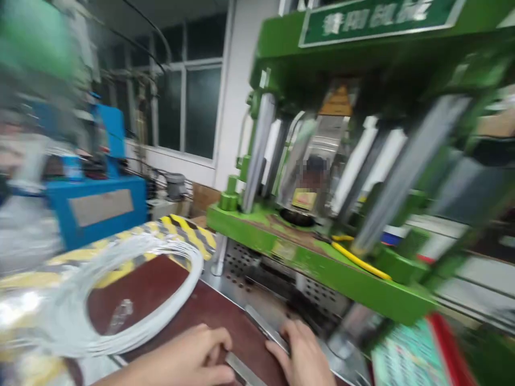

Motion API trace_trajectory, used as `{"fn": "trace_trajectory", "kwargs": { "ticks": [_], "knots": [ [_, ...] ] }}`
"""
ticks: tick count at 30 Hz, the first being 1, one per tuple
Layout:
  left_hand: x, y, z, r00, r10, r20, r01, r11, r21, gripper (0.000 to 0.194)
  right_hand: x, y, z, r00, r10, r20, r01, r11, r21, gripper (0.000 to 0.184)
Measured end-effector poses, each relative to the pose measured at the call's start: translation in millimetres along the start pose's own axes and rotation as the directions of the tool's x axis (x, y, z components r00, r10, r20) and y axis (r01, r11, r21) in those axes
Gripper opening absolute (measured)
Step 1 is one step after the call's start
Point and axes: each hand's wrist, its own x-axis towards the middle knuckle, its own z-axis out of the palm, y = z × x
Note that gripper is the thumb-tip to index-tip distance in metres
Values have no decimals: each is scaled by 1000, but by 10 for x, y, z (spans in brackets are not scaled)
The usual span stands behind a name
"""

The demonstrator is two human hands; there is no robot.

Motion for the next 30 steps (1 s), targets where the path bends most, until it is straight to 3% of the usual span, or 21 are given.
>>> {"fn": "trace_trajectory", "kwargs": {
  "ticks": [3,7,10,13,15,18,23,26,30],
  "knots": [
    [32,-19,6,998,15,54,-16,1000,19,30,-166,-72,-288,997,79,0,-79,997,25,25],
    [119,-60,84,992,33,123,-41,997,65,29,-499,-66,-619,964,171,202,-210,959,192,23],
    [152,-82,150,991,60,121,-75,989,127,19,-717,-13,-665,930,204,305,-247,963,109,30],
    [194,-96,143,988,90,128,-105,988,115,16,-795,-7,-594,942,203,266,-217,976,23,22],
    [246,-82,89,987,82,136,-89,995,50,18,-776,-14,-556,959,190,208,-208,976,67,13],
    [397,-25,-28,990,33,134,-10,985,-173,21,-652,25,-558,967,207,151,-242,930,276,8],
    [871,25,-166,999,11,37,13,819,-574,37,-164,195,-586,959,254,129,-273,689,672,25],
    [1252,-22,-182,994,-88,-66,31,797,-603,40,235,299,-503,948,316,28,-246,675,695,35],
    [1794,-130,-184,971,-192,-142,97,860,-502,45,755,498,-282,922,364,-132,-210,757,618,41]
  ]
}}
